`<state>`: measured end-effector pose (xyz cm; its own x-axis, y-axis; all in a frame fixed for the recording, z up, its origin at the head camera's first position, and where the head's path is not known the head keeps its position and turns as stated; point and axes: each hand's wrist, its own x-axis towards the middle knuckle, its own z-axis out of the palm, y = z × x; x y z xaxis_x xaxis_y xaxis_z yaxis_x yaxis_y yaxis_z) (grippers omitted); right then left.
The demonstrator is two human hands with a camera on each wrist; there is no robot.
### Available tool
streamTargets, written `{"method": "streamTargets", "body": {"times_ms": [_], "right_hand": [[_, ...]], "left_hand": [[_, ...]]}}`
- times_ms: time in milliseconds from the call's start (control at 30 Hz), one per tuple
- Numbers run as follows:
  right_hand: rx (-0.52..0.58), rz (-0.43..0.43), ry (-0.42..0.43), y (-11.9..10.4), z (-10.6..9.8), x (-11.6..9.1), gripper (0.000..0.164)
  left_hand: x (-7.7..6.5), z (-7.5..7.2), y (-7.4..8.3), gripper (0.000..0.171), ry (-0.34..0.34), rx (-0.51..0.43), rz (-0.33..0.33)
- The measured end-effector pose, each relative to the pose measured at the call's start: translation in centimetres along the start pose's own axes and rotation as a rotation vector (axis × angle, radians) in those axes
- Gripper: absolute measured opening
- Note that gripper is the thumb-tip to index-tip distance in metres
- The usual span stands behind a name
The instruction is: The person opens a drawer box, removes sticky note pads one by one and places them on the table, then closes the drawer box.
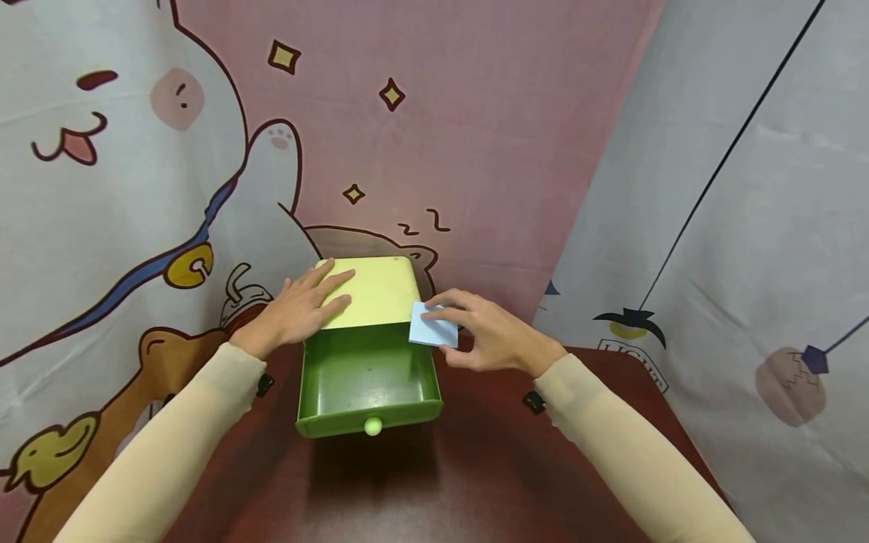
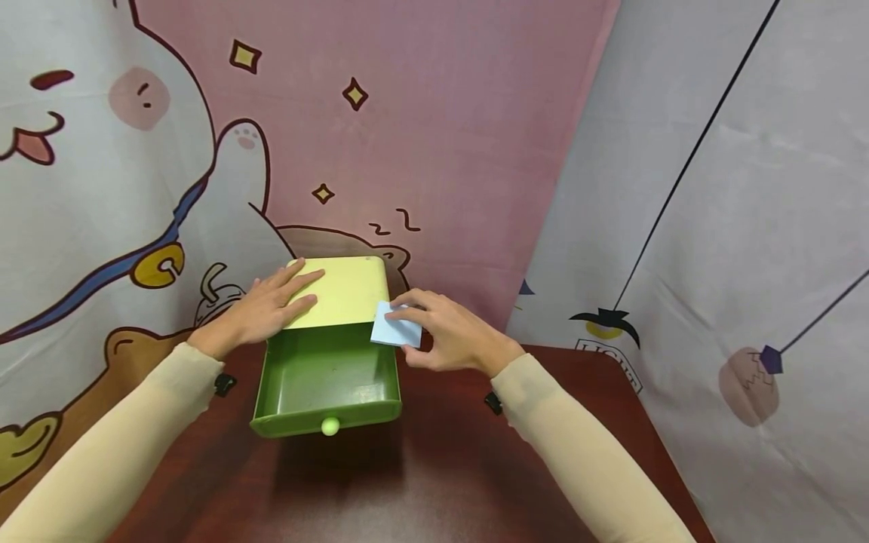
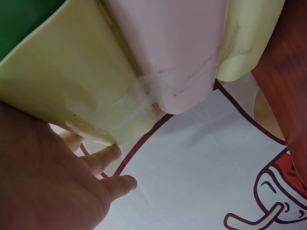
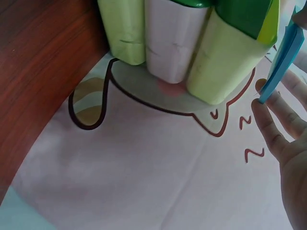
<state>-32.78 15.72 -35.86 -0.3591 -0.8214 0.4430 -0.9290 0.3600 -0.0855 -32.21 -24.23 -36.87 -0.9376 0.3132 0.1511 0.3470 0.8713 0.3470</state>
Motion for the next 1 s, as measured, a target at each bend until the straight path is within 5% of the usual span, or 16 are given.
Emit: {"method": "streamTargets", "body": {"times_ms": [1000], "right_hand": [[-0.013,0.129,0.073,4.2,1.7,-6.8,0.053]], "left_hand": [[0.1,0.2,-0.1,0.073,0.020,0.004,0.002]]}}
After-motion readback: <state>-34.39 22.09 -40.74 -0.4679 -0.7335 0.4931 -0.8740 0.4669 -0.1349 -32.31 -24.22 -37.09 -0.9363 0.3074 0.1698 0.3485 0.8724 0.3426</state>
